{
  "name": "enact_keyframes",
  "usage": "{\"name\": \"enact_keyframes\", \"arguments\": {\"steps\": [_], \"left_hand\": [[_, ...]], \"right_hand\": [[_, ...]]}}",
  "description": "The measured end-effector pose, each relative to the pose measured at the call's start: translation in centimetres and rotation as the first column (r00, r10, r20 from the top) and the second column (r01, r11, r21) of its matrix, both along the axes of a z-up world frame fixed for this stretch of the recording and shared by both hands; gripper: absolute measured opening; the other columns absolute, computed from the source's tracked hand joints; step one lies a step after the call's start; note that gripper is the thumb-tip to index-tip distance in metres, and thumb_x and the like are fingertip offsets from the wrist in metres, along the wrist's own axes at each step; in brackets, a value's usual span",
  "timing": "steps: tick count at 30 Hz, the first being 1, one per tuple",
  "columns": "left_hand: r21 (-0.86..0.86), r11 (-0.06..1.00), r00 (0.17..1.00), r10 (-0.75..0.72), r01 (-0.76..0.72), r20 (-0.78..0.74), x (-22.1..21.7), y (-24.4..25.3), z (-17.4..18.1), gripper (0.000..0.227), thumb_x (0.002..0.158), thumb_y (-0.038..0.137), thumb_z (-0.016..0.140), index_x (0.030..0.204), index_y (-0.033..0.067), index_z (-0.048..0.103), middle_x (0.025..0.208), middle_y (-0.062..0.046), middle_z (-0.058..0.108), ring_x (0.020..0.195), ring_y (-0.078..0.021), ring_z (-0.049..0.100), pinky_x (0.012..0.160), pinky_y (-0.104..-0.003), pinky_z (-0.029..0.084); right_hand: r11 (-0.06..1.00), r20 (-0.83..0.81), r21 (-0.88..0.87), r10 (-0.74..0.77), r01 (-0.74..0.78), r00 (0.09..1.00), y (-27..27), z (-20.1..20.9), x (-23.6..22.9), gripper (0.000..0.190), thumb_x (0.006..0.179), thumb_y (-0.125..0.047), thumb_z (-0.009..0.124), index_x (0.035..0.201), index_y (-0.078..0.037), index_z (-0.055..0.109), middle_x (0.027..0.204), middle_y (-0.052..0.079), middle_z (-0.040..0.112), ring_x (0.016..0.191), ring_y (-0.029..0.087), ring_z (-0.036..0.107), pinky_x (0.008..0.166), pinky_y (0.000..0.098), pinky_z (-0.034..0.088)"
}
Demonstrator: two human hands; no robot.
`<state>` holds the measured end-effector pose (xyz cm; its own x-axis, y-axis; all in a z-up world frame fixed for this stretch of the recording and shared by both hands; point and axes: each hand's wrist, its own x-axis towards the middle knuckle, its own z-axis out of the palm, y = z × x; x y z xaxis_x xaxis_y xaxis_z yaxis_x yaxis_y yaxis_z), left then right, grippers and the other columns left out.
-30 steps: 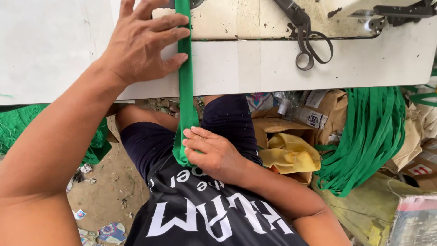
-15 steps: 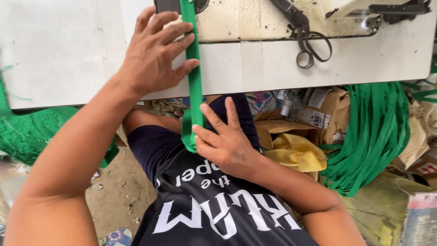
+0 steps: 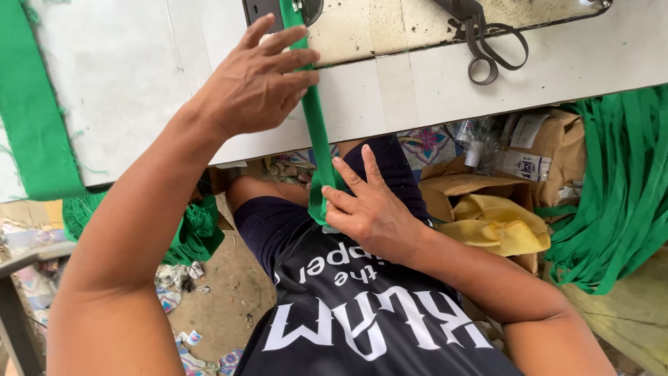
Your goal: Folding and aligning green fabric strips on a sewing machine table
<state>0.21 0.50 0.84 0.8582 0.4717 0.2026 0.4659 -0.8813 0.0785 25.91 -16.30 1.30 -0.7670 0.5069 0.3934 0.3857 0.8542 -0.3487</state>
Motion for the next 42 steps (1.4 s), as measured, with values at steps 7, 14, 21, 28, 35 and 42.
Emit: {"name": "enact_keyframes", "arguments": {"steps": [7,14,21,28,35,42], "left_hand": [[0.039,0.995,0.995,-0.096,0.095,0.004,0.5,-1.4,-0.5,0.023,0.106,0.012,0.065,0.125,0.0099,0.076,0.13,-0.008,0.07,0.142,-0.0363,0.054,0.123,-0.058,0.033],[0.106,0.994,0.995,-0.027,0.017,0.1,0.7,0.0,0.1,0.021,0.113,0.018,0.064,0.122,0.0064,0.079,0.132,-0.011,0.071,0.134,-0.035,0.058,0.124,-0.05,0.033],[0.207,0.966,0.98,-0.124,0.155,-0.155,1.5,1.6,2.6,0.005,0.097,0.015,0.073,0.097,0.0203,0.075,0.106,0.005,0.071,0.106,-0.0238,0.061,0.096,-0.038,0.047],[-0.155,0.98,0.862,-0.182,0.122,-0.474,3.5,2.7,2.6,0.02,0.097,0.045,0.065,0.11,0.0317,0.073,0.12,0.004,0.066,0.124,-0.0292,0.054,0.099,-0.047,0.037],[-0.43,0.898,0.777,-0.207,-0.09,-0.595,6.9,1.0,5.3,0.028,0.097,0.045,0.064,0.109,0.0226,0.076,0.131,-0.001,0.057,0.13,-0.0282,0.041,0.119,-0.055,0.023],[-0.278,0.961,0.853,-0.149,0.004,-0.501,4.3,2.6,4.3,0.034,0.087,0.053,0.069,0.116,0.035,0.074,0.144,-0.007,0.05,0.139,-0.0345,0.035,0.116,-0.058,0.021]], "right_hand": [[0.997,0.091,0.058,0.043,-0.048,0.995,0.6,0.4,0.5,0.014,0.097,0.006,0.055,0.09,-0.003,0.062,0.112,0.019,0.07,0.124,0.056,0.062,0.116,0.0732,0.03],[0.987,0.094,0.16,0.01,-0.025,0.996,0.9,1.2,0.3,0.019,0.098,0.003,0.058,0.085,-0.009,0.063,0.105,0.012,0.07,0.122,0.046,0.066,0.115,0.0554,0.04],[0.981,0.115,0.192,0.007,-0.029,0.993,1.3,1.8,0.3,0.02,0.096,0.001,0.061,0.081,-0.013,0.061,0.1,0.007,0.07,0.119,0.043,0.067,0.11,0.0512,0.041],[0.988,0.093,0.153,0.008,-0.022,0.996,1.1,1.1,0.4,0.018,0.096,0.002,0.06,0.084,-0.01,0.063,0.103,0.009,0.071,0.121,0.044,0.064,0.109,0.0539,0.042],[0.99,0.053,0.14,0.019,-0.026,0.998,1.3,0.9,0.3,0.019,0.098,0.004,0.058,0.085,-0.009,0.063,0.102,0.009,0.069,0.119,0.043,0.065,0.108,0.0527,0.041],[0.999,-0.125,0.044,0.001,0.004,0.992,0.8,-1.2,0.3,0.017,0.102,0.002,0.062,0.088,-0.007,0.066,0.11,0.005,0.074,0.122,0.041,0.065,0.109,0.0506,0.039]]}}
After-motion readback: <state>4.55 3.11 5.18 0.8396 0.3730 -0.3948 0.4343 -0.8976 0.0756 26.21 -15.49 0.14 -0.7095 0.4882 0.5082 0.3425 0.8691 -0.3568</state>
